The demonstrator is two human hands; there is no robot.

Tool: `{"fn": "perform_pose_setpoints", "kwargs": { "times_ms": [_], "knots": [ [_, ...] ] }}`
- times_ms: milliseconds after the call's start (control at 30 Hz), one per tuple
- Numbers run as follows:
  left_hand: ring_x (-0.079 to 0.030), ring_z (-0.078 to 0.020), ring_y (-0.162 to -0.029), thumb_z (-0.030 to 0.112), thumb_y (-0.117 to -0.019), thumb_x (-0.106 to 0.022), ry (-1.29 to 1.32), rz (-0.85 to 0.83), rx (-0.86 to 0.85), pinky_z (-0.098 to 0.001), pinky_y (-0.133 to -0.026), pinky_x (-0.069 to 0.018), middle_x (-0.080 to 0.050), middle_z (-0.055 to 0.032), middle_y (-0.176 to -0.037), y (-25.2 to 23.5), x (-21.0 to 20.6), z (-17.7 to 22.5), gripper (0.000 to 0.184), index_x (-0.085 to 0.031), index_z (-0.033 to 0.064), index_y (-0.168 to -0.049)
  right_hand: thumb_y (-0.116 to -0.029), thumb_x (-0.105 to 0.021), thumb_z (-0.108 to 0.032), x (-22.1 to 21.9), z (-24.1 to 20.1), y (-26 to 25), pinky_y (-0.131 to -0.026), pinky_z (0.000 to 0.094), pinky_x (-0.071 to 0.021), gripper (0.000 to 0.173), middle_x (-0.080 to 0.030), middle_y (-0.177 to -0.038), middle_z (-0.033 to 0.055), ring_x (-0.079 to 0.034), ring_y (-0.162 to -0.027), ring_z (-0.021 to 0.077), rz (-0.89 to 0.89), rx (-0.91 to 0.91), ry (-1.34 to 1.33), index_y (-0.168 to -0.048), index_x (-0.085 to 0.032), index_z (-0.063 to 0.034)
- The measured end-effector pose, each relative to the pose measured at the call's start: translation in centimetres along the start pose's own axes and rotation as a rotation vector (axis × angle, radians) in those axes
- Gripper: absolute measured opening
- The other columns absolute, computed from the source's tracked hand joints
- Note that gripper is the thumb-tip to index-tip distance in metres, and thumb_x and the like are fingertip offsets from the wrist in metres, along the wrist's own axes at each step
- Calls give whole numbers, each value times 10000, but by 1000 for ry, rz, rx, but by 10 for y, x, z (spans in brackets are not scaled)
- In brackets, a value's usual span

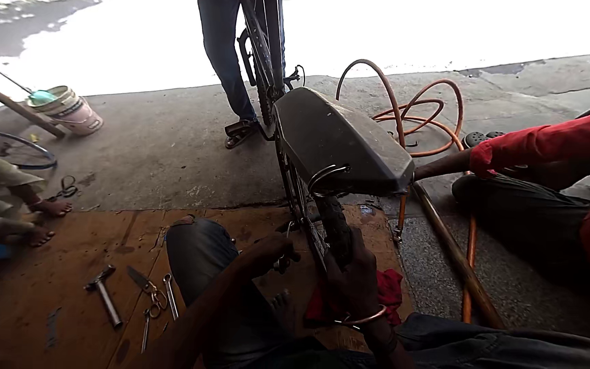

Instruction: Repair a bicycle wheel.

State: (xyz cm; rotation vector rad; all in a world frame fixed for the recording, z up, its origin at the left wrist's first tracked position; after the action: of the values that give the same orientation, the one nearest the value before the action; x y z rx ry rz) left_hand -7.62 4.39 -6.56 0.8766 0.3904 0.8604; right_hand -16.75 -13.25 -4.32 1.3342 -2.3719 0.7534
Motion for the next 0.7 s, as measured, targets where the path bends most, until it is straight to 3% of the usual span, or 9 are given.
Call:
{"fn": "perform_pose_setpoints", "kwargs": {
  "times_ms": [67, 100, 200, 267, 367, 433, 567, 633, 700],
  "knots": [
    [-505, -71, -487, 189, -1080, -435, 5, 25, -4, -204, -461, -437, -657, -49, -820, -3, -3, 4, 204, -572, 40, -1106, -794, -650, -269, 0, -1, 0, -544, 364, -533, 544, -646, -813, -9, -609, -634, 116, -4, -5, 3, -1296, -608, -65],
    [-532, -96, -511, 201, -1087, -441, -50, 76, -20, -232, -483, -466, -642, -57, -828, -6, -13, -1, 209, -558, 36, -1141, -800, -649, -269, 0, -1, -1, -540, 361, -530, 546, -644, -811, -12, -605, -629, 113, -9, -8, 0, -1305, -602, -66],
    [-694, -238, -750, 253, -1086, -414, -368, 377, -71, -415, -693, -597, -670, -141, -992, -47, -48, -54, 409, -430, 51, -1442, -794, -648, -279, 0, -1, -3, -547, 354, -535, 550, -642, -807, -18, -609, -634, 109, 1, 0, 7, -1296, -599, -62],
    [-726, -304, -984, 292, -1088, -398, -473, 594, -48, -496, -853, -593, -714, -149, -1097, -98, -57, -93, 435, -429, 106, -1480, -794, -647, -290, 0, 0, -4, -556, 358, -540, 545, -647, -812, -18, -616, -646, 109, 8, 11, 11, -1284, -606, -57],
    [-671, -316, -1157, 293, -1090, -418, -411, 624, 24, -521, -976, -537, -691, -160, -1222, -127, -46, -88, 392, -523, 95, -1411, -804, -647, -319, -1, 1, -3, -570, 360, -543, 568, -655, -827, -14, -624, -665, 109, -5, 7, 14, -1304, -601, -53],
    [-684, -321, -1119, 340, -1111, -364, -441, 639, -54, -521, -968, -540, -704, -168, -1164, -114, -35, -69, 427, -515, 85, -1418, -813, -649, -327, 0, 2, -3, -570, 363, -544, 577, -651, -825, -11, -620, -661, 112, -29, 1, 6, -1316, -592, -52],
    [-714, -304, -995, 261, -1112, -344, -492, 706, -187, -492, -906, -569, -716, -161, -1043, -99, -15, -64, 406, -484, 26, -1412, -802, -660, -318, -1, 2, 1, -573, 368, -545, 557, -647, -805, -18, -623, -660, 118, -6, -7, 2, -1292, -610, -58],
    [-710, -294, -952, 237, -1110, -351, -498, 609, -169, -467, -870, -575, -689, -180, -1046, -87, -15, -55, 390, -497, -2, -1381, -795, -663, -299, -1, 0, 1, -597, 378, -552, 538, -663, -836, -11, -636, -690, 125, 0, -3, -1, -1277, -626, -62],
    [-685, -248, -778, 234, -1110, -373, -468, 495, -174, -418, -749, -584, -662, -160, -942, -79, -10, -46, 356, -555, -2, -1306, -786, -665, -287, -1, -2, 2, -599, 377, -551, 532, -661, -840, -14, -635, -694, 126, 5, 1, -9, -1272, -627, -73]
  ]
}}
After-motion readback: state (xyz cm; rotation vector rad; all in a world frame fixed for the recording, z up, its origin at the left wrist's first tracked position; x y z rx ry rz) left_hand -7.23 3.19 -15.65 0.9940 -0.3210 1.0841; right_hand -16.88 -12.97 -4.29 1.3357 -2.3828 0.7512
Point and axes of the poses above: each hand's wrist, its own y-axis away from the middle knuckle, its own x-axis out of the back of the hand, z = x × y, the point moved 5 cm from there along -y, towards the middle knuckle
